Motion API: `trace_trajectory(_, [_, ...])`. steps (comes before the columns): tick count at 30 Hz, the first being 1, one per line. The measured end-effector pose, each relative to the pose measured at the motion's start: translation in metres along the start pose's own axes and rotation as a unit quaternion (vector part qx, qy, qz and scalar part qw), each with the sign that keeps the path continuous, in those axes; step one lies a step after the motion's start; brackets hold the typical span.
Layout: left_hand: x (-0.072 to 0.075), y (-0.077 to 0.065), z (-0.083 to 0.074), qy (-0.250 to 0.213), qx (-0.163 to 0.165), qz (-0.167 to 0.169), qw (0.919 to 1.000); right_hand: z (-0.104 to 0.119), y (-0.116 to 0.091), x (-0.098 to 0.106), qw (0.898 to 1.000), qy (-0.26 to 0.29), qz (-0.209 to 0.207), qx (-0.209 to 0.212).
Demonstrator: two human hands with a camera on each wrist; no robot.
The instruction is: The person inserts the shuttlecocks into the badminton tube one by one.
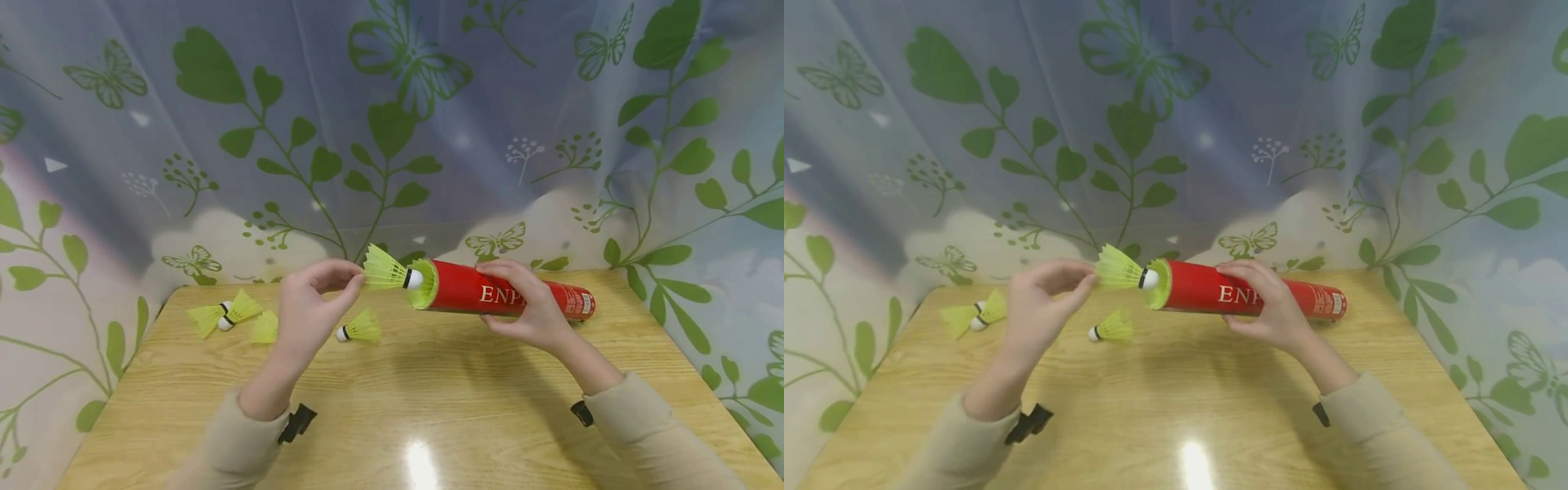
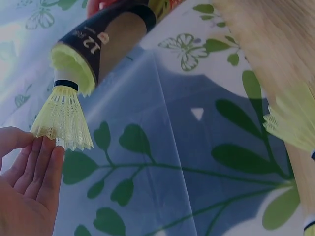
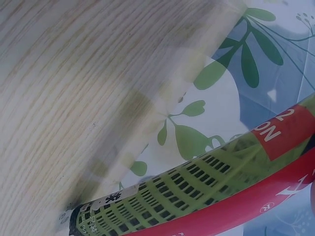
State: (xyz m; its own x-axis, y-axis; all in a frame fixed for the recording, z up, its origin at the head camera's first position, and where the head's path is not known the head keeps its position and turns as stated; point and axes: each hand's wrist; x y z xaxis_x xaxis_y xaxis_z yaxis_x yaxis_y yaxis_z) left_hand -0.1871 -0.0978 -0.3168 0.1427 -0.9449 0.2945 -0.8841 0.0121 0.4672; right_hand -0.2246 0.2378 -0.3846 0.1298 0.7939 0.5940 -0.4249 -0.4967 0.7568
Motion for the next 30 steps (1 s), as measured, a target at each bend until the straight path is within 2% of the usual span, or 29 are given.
trace_trajectory(12, [-0.021,-0.002,-0.006,0.002,-0.011,0.05,0.9987,-0.001,-0.001,-0.001,1.0,-0.002,0.002,0.002])
trace_trajectory(20, [-0.03,-0.002,-0.006,-0.002,0.021,0.087,0.996,0.0,-0.001,-0.001,1.0,0.0,0.001,-0.001])
trace_trajectory(30, [-0.035,0.001,-0.006,0.007,0.036,0.09,0.9953,0.0,-0.001,-0.001,1.0,-0.003,-0.003,0.004])
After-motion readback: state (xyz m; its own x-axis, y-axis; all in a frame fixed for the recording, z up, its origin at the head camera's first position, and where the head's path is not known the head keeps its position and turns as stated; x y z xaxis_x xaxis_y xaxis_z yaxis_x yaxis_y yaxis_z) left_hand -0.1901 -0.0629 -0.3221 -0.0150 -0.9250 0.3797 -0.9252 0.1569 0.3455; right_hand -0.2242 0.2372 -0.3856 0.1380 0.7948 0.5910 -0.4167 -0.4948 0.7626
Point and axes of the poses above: each hand's wrist, its own y-axis towards the middle knuckle, its own x-axis out of the back of the hand, z = x × y, and after that the axes turned 11 degrees about x, right-handed
